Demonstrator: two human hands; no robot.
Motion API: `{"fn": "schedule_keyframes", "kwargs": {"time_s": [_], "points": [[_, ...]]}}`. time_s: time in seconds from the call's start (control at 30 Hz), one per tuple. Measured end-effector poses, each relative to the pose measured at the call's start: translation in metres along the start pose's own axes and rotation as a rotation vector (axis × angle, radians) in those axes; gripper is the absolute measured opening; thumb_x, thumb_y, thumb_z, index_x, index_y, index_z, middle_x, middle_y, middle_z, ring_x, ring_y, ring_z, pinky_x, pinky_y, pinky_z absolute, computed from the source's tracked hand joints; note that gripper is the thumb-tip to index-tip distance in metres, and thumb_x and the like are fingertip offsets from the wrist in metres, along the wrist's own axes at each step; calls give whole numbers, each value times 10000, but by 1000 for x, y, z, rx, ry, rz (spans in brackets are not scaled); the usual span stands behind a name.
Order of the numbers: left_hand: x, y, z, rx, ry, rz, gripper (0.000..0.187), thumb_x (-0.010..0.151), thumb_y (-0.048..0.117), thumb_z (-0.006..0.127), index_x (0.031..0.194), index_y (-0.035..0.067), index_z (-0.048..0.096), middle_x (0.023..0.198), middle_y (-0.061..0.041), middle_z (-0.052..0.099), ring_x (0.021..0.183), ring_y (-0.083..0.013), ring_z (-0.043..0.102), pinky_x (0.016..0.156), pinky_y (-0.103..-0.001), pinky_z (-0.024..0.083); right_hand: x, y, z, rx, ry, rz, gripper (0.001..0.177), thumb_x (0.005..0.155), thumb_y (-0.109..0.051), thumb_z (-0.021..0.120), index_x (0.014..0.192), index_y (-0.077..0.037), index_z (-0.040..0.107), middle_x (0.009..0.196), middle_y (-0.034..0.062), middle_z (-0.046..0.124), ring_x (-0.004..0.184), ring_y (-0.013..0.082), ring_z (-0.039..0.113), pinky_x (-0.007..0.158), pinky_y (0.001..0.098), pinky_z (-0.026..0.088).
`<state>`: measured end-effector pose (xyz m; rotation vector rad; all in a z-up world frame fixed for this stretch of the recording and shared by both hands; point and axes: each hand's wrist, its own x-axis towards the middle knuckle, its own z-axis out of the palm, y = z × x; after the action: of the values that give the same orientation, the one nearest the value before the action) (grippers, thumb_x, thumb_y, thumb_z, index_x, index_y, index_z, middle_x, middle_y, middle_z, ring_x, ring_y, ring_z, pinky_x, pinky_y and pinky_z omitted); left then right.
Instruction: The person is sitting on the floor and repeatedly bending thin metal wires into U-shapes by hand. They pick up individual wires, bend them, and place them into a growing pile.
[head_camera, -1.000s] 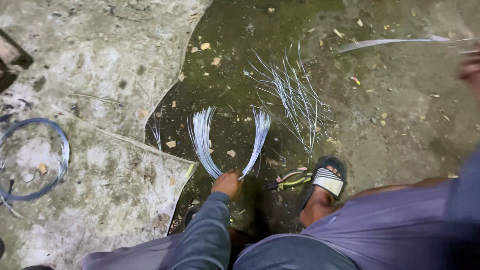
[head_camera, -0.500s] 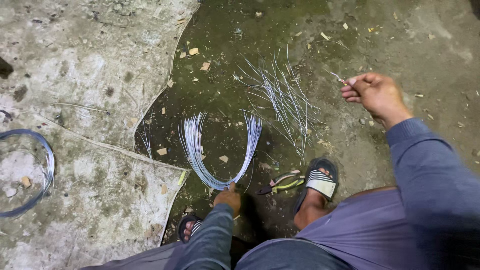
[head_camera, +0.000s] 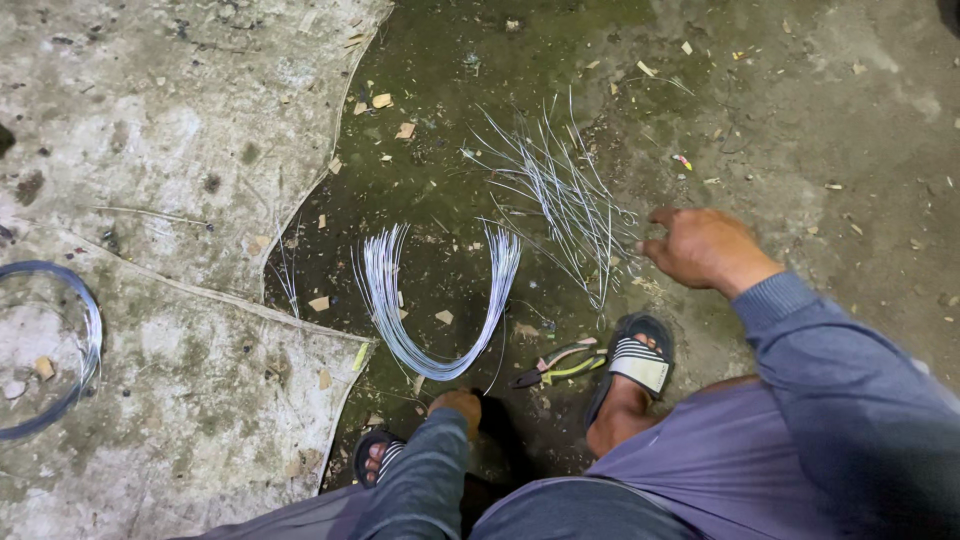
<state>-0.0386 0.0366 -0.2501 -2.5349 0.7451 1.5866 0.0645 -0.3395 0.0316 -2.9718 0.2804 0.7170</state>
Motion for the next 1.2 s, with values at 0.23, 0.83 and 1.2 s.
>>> {"fn": "schedule_keyframes", "kwargs": {"time_s": [0.23, 0.83, 1.2], "points": [[32, -12, 24, -97, 275, -18, 390, 940, 180, 599, 1297, 26, 618, 1213, -223, 691, 1135, -362, 669, 950, -458, 540, -41, -26, -36, 80, 109, -141, 514, 908, -471, 635, 1334, -183, 636, 1027, 78, 791, 968, 339, 734, 850, 485, 572], [52, -4, 33, 54, 156, 26, 286, 905, 169, 600, 1164, 79, 679, 1229, -179, 683, 1172, -318, 644, 961, -423, 525, -65, -36, -54, 106, 184, -264, 395, 875, -371, 692, 1216, -171, 686, 958, 72, 790, 884, 333, 745, 748, 478, 577], [52, 29, 3, -111, 483, 37, 542, 927, 150, 518, 1454, 276, 543, 1484, -135, 478, 1319, -330, 508, 1064, -431, 448, -67, -43, -43, 81, 189, -383, 414, 864, -373, 683, 1207, -143, 689, 1066, 135, 748, 925, 380, 714, 779, 505, 565]]}}
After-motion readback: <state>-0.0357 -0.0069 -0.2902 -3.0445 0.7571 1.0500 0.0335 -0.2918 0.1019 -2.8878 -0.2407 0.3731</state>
